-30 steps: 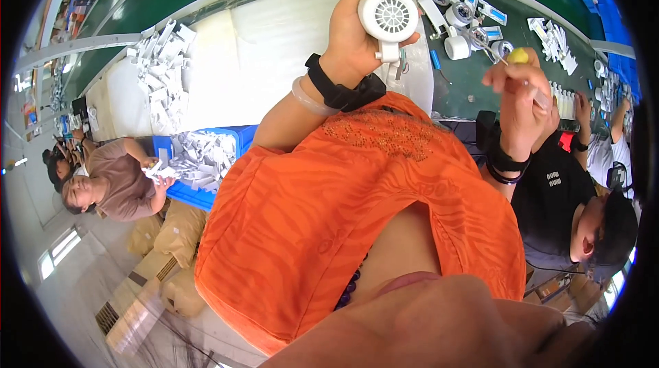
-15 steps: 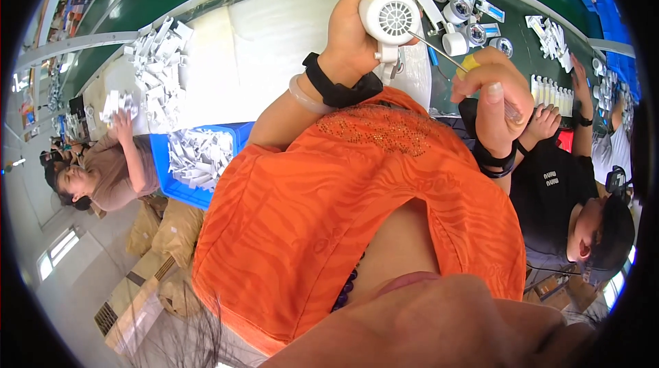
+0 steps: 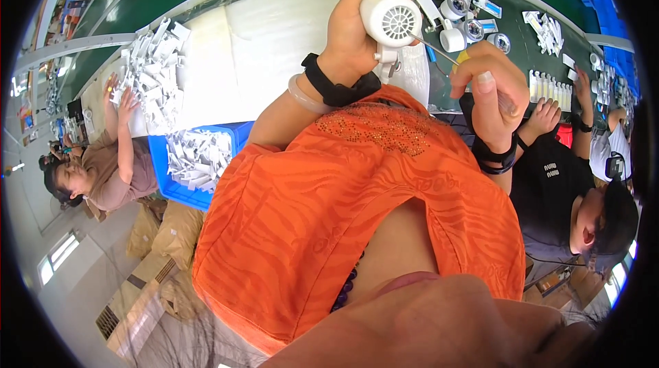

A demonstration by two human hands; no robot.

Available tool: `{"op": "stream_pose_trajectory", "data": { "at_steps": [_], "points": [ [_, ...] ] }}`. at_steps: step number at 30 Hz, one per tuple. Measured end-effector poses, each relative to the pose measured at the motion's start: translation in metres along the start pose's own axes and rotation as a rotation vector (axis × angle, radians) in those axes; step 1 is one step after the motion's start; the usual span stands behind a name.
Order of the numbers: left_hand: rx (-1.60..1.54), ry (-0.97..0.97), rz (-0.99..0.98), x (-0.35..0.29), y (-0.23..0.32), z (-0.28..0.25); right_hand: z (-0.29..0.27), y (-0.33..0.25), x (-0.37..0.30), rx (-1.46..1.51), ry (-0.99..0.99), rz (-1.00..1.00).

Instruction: Assembling small handheld fans on an electronics factory production line.

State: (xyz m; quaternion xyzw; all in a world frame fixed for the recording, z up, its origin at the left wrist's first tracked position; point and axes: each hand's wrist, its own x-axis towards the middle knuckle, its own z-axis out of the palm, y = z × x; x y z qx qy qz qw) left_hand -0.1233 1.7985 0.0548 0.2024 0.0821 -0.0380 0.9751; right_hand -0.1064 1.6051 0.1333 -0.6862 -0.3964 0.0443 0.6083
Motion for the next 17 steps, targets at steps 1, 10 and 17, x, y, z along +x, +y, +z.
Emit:
{"op": "stream_pose_trajectory", "data": {
  "at_steps": [1, 10, 17],
  "points": [
    [0.03, -0.008, 0.008, 0.0, 0.0, 0.0, 0.0, 0.0, 0.001, 0.0, 0.0, 0.002],
    [0.147, -0.005, 0.057, 0.001, -0.004, -0.003, 0.004, 0.0, 0.003, -0.08, -0.028, 0.001],
    [0.147, 0.066, 0.07, 0.002, -0.003, -0.009, -0.002, 0.0, -0.017, 0.013, 0.168, -0.063]
  ]
}}
